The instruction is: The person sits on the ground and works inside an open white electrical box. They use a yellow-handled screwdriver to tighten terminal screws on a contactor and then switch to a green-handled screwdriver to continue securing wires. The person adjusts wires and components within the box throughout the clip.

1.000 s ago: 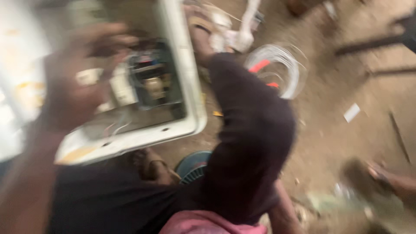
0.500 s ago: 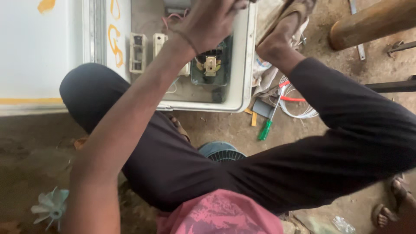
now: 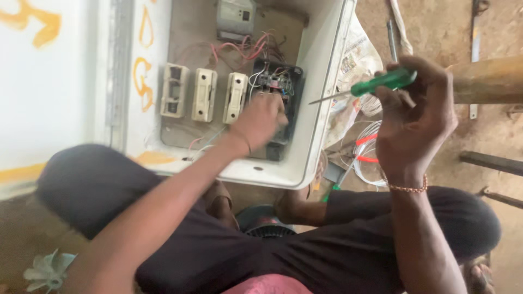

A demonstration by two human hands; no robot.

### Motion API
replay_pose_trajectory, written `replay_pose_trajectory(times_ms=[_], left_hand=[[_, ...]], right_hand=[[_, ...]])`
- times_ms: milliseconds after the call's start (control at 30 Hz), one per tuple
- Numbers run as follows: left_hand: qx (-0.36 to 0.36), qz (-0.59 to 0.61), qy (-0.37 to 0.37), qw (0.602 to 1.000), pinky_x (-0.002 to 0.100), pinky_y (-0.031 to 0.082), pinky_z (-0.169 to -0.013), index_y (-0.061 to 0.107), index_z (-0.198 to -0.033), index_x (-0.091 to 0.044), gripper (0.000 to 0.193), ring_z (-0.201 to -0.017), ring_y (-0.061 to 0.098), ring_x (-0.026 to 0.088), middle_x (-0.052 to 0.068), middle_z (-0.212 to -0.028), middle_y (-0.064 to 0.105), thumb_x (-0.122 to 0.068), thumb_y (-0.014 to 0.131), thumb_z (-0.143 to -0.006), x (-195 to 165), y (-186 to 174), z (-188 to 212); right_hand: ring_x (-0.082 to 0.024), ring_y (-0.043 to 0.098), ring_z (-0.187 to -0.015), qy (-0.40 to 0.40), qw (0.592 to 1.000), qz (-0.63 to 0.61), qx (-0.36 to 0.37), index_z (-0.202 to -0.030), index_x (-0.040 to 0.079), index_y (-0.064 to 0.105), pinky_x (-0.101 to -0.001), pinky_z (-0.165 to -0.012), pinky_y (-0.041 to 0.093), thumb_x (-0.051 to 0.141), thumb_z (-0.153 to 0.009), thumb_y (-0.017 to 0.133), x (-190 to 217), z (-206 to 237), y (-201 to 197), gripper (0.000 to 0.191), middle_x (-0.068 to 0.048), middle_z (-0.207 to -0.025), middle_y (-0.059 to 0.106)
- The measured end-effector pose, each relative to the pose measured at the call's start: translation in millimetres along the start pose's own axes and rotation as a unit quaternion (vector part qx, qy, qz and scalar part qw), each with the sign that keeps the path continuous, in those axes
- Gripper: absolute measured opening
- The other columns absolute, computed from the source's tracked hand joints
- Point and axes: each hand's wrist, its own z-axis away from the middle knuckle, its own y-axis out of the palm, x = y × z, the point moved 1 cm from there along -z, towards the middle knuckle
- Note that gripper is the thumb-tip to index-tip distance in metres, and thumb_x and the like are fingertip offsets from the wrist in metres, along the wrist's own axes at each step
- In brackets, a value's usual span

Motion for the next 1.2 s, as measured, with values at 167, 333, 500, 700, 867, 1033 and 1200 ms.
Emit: replay_pose_trajectory(times_ms=[167, 333, 500, 700, 867, 1033, 1200], left_hand=[[0.095, 0.062, -0.047, 0.992, 0.054, 0.043, -0.100, 0.027, -0.143, 0.005, 0.109, -0.124, 0.048, 0.050, 0.035, -0.138, 0.043, -0.066, 0.073, -0.075, -54.8, 86.5, 41.3], [-0.048, 0.097, -0.212, 0.971, 0.047, 0.042, -0.116, 0.012, -0.162, 0.004, 0.104, -0.146, 0.038, 0.048, 0.037, -0.160, 0.031, -0.044, 0.068, -0.089, -77.2, 141.1, 31.8], [-0.078, 0.180, -0.192, 0.962, 0.045, 0.034, -0.119, 0.015, -0.158, 0.003, 0.100, -0.148, 0.032, 0.048, 0.035, -0.159, 0.031, -0.027, 0.075, -0.085, -79.1, 140.4, 62.7], [0.010, 0.081, -0.134, 0.988, 0.044, 0.040, -0.116, 0.016, -0.162, -0.002, 0.101, -0.148, 0.040, 0.045, 0.030, -0.162, 0.036, -0.014, 0.068, -0.076, -65.2, 109.6, 160.1], [0.273, -0.095, -0.195, 0.937, 0.046, 0.052, -0.100, 0.044, -0.145, -0.014, 0.065, -0.116, 0.065, 0.037, 0.017, -0.131, 0.063, -0.053, 0.061, -0.097, -25.8, 78.1, 160.5], [-0.118, 0.009, 0.036, 0.992, 0.045, 0.055, -0.084, 0.061, -0.129, -0.006, 0.033, -0.107, 0.064, 0.036, 0.014, -0.120, 0.065, -0.019, 0.061, -0.098, 21.8, 21.8, 109.1], [-0.070, -0.071, -0.041, 0.994, 0.046, 0.056, -0.087, 0.067, -0.119, -0.013, 0.028, -0.101, 0.065, 0.034, 0.010, -0.106, 0.066, -0.013, 0.063, -0.092, 48.3, 27.5, 78.2]], right_hand=[[-0.022, 0.071, -0.108, 0.030, 0.992, -0.124, -0.002, -0.143, 0.000, 0.051, -0.0339, -0.092, 0.066, -0.002, -0.122, 0.066, -37.2, -41.7, -6.4, 0.026, -0.013, -0.124, 0.062], [-0.020, 0.068, -0.108, 0.055, 0.979, -0.196, -0.011, -0.144, -0.002, 0.050, -0.0354, -0.093, 0.064, 0.003, -0.117, 0.070, -54.0, -58.6, 1.1, 0.034, -0.011, -0.121, 0.060], [-0.021, 0.070, -0.108, -0.006, 0.981, -0.196, 0.006, -0.142, 0.000, 0.050, -0.0323, -0.095, 0.064, -0.004, -0.114, 0.066, -55.1, -59.2, -2.6, 0.032, -0.012, -0.122, 0.062], [-0.025, 0.072, -0.117, -0.051, 0.972, -0.196, 0.120, -0.138, -0.005, 0.052, -0.0307, -0.097, 0.063, -0.019, -0.111, 0.064, -22.2, -24.9, 7.2, 0.032, -0.016, -0.123, 0.065], [-0.022, 0.077, -0.105, -0.046, 0.958, -0.203, 0.195, -0.132, 0.001, 0.061, -0.0277, -0.080, 0.063, -0.013, -0.103, 0.069, 7.1, 24.3, 29.8, 0.033, -0.014, -0.123, 0.067], [-0.017, 0.077, -0.103, -0.008, 0.974, -0.122, 0.191, -0.128, 0.005, 0.064, -0.0267, -0.084, 0.066, -0.001, -0.097, 0.076, 26.0, 59.1, 54.6, 0.034, -0.010, -0.123, 0.068], [-0.020, 0.075, -0.105, 0.001, 0.980, -0.095, 0.176, -0.128, 0.004, 0.065, -0.0244, -0.085, 0.066, -0.003, -0.099, 0.077, 23.2, 46.7, 70.2, 0.033, -0.011, -0.126, 0.068]])
